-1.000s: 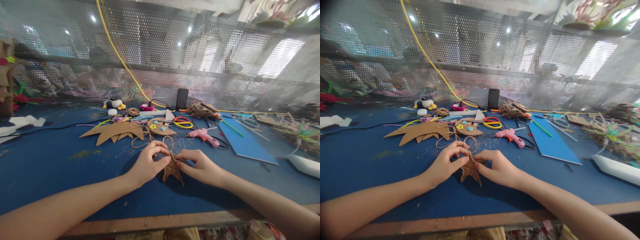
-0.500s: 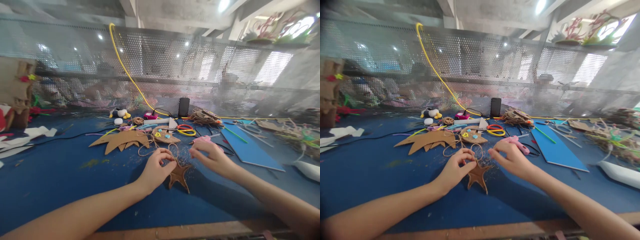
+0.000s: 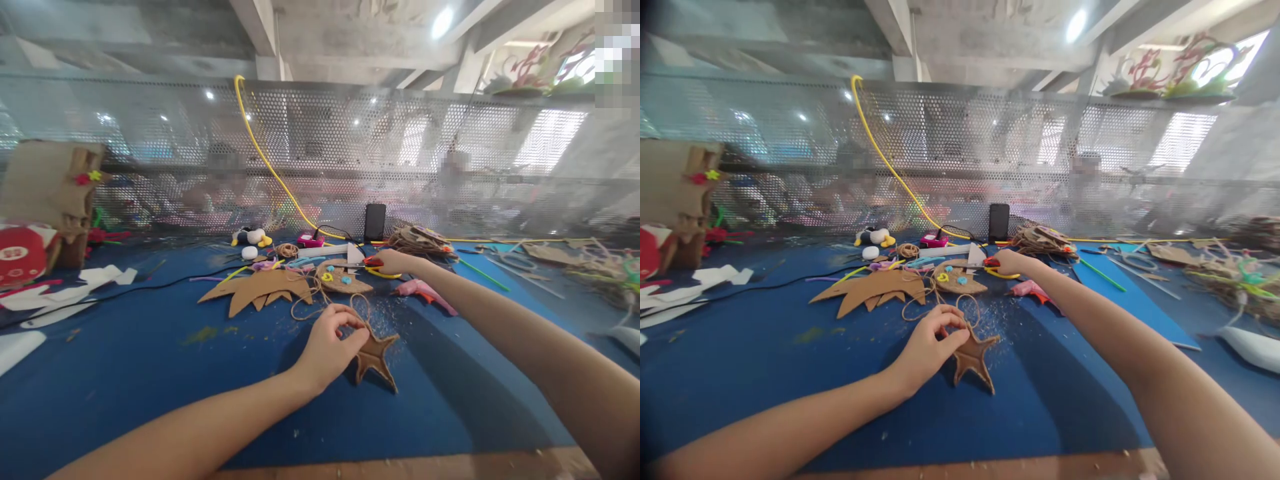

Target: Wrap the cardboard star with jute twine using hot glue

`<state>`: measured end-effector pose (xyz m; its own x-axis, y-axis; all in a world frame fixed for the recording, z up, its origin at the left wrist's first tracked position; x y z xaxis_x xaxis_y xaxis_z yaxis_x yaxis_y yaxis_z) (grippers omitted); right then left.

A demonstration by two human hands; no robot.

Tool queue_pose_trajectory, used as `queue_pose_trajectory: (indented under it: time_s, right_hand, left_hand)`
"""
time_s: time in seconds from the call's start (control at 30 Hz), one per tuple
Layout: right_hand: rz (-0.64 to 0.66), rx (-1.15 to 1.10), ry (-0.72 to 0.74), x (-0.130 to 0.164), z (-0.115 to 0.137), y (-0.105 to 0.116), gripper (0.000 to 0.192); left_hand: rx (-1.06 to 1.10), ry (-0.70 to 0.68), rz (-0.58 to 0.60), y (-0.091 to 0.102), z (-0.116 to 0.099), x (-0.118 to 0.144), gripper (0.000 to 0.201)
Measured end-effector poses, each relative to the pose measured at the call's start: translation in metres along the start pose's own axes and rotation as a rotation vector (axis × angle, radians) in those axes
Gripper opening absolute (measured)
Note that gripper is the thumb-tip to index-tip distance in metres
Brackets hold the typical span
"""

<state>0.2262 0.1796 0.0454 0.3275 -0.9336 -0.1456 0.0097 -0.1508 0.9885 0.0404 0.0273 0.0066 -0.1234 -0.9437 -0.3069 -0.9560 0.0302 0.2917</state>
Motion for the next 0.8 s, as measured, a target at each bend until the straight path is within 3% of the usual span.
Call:
queue_pose_trajectory:
  time_s: [0.23, 0.43, 0.57, 0.8]
  right_hand:
    - [-0.111, 0.104, 0.008, -0.002, -0.003, 0.008, 0.035]
    - [-0.270, 0.255, 0.000, 0.047, -0.005, 0.049, 0.042]
    - [-0.193, 0.300, 0.054, 0.089, -0.011, 0.054, 0.031]
    - [-0.024, 0.222, 0.043, 0.144, -0.017, 0.045, 0.047]
  left_hand:
    - [-0.006, 0.001, 0.015, -0.001, -0.001, 0.001, 0.008]
    - [0.003, 0.025, 0.016, -0.003, 0.002, 0.001, 0.008]
    - [0.000, 0.042, -0.009, -0.003, 0.004, 0.000, 0.008]
    - [0.000, 0.029, -0.023, -0.001, 0.002, 0.000, 0.010]
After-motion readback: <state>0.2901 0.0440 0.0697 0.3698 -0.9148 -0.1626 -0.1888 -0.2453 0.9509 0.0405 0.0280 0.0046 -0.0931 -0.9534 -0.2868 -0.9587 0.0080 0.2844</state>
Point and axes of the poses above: each hand's wrist, its own x-axis away from the middle knuckle, its own y-axis out of the back of the hand, z = x × y, the point moved 8 cm from there along -x, towards the middle knuckle, and after that the axes turned 11 degrees about -z, right-handed, at the moved point
